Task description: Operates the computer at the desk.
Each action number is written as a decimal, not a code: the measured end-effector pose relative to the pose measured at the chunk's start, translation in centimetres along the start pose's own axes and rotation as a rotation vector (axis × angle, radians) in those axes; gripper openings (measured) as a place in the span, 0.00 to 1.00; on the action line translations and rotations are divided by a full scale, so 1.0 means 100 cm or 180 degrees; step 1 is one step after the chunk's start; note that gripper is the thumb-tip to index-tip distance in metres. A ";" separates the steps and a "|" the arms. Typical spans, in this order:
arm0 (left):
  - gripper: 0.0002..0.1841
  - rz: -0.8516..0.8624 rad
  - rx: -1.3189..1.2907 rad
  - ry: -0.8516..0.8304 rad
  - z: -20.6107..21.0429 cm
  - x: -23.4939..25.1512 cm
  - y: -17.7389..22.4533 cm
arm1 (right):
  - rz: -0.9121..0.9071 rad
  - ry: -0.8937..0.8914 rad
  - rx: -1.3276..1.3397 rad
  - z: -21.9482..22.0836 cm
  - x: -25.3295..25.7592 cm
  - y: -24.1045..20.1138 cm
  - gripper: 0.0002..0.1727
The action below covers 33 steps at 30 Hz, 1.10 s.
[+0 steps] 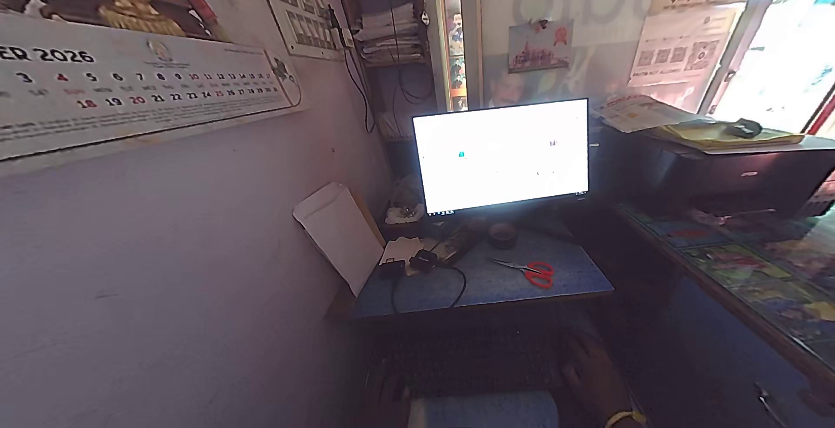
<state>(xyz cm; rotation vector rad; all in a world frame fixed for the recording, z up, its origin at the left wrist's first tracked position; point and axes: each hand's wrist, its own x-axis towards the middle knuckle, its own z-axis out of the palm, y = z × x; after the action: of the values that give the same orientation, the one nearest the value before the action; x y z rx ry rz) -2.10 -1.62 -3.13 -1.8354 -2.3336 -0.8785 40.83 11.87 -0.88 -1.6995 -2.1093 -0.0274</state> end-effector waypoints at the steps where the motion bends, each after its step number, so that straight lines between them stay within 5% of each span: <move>1: 0.27 0.0001 0.0013 0.0000 0.000 0.000 0.000 | 0.0000 0.0016 -0.0015 0.001 0.000 0.000 0.28; 33: 0.26 -0.0029 -0.0032 0.0055 0.000 -0.001 0.001 | 0.0004 -0.0044 0.0054 -0.006 0.001 -0.005 0.29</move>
<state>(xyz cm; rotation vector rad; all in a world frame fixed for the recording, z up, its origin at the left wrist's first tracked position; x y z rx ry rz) -2.00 -1.72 -3.11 -1.8150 -2.3336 -0.9048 40.56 11.71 -0.21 -1.6958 -2.1127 0.0028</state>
